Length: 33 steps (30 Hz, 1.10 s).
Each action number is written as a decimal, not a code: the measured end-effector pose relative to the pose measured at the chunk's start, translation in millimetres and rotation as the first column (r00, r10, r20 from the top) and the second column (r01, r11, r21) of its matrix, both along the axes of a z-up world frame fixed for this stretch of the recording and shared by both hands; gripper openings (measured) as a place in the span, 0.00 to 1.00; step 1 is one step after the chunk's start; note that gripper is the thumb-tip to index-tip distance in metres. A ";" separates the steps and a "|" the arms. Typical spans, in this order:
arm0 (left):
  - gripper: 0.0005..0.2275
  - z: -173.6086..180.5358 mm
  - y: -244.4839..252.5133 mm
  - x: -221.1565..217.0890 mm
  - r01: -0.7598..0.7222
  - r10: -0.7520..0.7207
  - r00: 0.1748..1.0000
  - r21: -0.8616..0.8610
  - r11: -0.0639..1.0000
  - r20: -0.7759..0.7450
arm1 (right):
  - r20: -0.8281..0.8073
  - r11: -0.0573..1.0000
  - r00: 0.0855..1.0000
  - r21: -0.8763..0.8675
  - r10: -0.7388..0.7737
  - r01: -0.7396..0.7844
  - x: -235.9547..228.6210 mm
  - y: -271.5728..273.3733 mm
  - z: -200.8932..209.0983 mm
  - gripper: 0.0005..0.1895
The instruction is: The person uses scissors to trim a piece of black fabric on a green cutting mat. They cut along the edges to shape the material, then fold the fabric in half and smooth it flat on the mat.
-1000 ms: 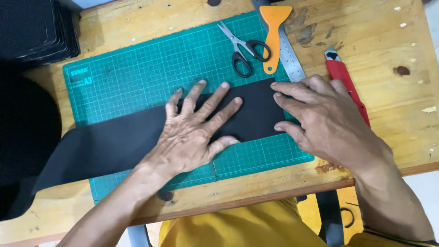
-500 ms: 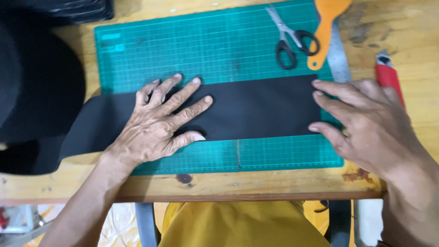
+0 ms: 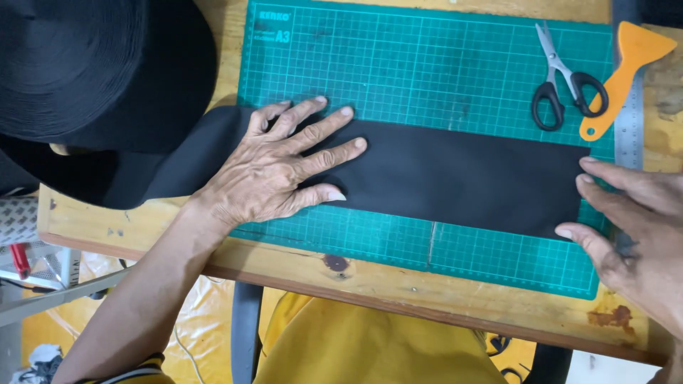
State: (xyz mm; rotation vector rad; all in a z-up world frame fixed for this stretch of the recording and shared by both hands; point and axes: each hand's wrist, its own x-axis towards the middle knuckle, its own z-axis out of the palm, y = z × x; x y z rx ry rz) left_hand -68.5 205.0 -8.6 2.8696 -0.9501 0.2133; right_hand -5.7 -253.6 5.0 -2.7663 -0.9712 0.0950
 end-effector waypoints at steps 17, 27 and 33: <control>0.26 1.5 0.9 7.2 0.030 -0.027 0.999 -0.108 0.994 0.027 | 0.143 0.997 0.987 0.007 0.079 -0.081 -1.7 11.0 14.6 0.29; 0.26 12.6 -9.1 5.5 -0.026 0.004 0.987 -0.138 0.990 -0.160 | 0.130 0.976 0.991 -0.211 -0.027 0.054 -6.0 -5.9 -1.1 0.33; 0.28 24.9 -29.3 -5.7 0.035 -0.107 0.934 -0.211 0.977 -0.340 | 0.036 0.998 0.998 -0.034 -0.058 0.059 -6.9 3.2 10.0 0.30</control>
